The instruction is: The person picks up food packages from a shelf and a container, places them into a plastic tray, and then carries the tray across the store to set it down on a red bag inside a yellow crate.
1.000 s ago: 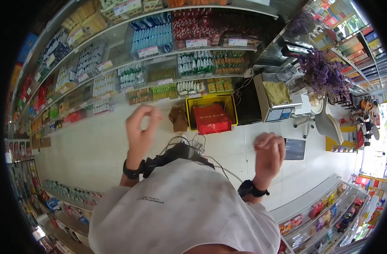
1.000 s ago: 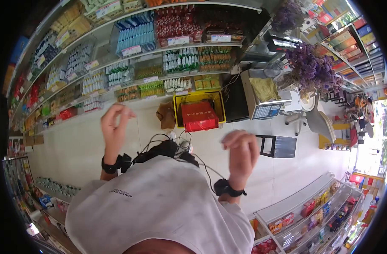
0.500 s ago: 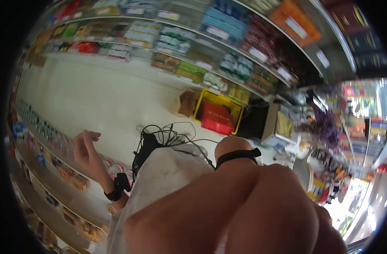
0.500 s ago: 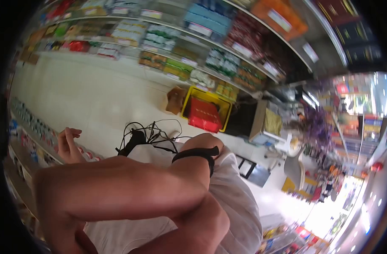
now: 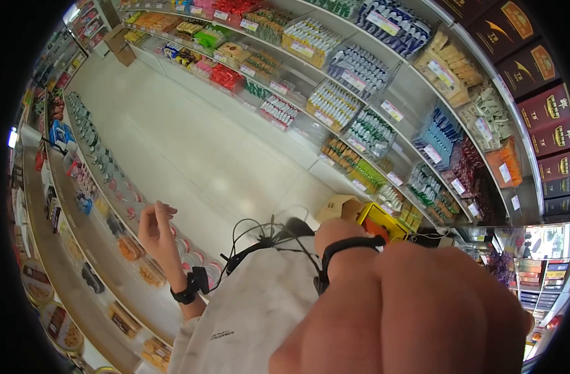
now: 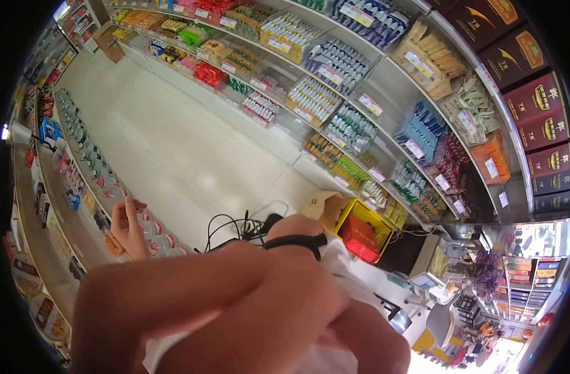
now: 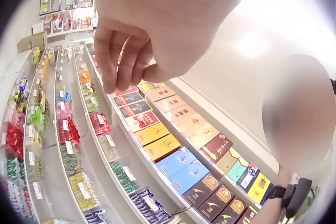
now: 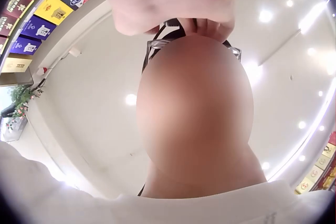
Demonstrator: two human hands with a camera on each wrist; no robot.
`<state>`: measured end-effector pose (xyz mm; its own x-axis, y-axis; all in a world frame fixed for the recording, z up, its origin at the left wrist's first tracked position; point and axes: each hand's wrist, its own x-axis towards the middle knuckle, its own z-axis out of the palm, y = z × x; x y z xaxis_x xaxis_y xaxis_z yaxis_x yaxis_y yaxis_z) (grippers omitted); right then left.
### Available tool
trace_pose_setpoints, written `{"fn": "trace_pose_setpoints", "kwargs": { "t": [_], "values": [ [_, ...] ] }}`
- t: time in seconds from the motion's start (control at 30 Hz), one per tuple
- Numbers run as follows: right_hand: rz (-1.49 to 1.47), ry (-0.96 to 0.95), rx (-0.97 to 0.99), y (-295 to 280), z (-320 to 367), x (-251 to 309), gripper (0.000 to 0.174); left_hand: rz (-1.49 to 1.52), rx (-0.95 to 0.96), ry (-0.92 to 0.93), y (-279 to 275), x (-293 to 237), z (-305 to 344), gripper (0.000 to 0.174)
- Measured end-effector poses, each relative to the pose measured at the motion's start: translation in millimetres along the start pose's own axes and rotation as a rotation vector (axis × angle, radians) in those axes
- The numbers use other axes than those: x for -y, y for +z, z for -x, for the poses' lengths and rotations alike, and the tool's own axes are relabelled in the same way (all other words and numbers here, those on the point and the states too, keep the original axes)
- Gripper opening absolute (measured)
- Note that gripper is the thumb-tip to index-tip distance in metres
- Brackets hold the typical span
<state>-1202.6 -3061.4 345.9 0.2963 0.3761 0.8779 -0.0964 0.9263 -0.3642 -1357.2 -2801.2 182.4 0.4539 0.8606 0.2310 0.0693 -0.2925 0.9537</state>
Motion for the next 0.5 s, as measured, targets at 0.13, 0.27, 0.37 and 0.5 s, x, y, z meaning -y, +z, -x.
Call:
{"fn": "trace_pose_setpoints", "kwargs": {
  "t": [0.13, 0.27, 0.37, 0.5],
  "values": [
    [-0.072, 0.065, 0.056, -7.9, -18.6, -81.1, 0.013, 0.003, -0.016, -0.008, -10.0, 24.9, -58.1, 0.022],
    [-0.178, 0.122, 0.1, -36.8, -32.8, -184.9, 0.013, 0.021, -0.026, -0.081, -31.9, 80.9, -112.1, 0.021],
    [-0.288, 0.135, 0.146, -68.0, -50.7, -262.5, 0.014, -0.054, -0.124, -0.165, -39.8, 96.2, -175.3, 0.021],
    [-0.408, 0.105, 0.183, -128.4, -92.6, -354.6, 0.014, -0.123, -0.158, -0.138, -59.4, 118.6, -277.3, 0.023]
  ]
}}
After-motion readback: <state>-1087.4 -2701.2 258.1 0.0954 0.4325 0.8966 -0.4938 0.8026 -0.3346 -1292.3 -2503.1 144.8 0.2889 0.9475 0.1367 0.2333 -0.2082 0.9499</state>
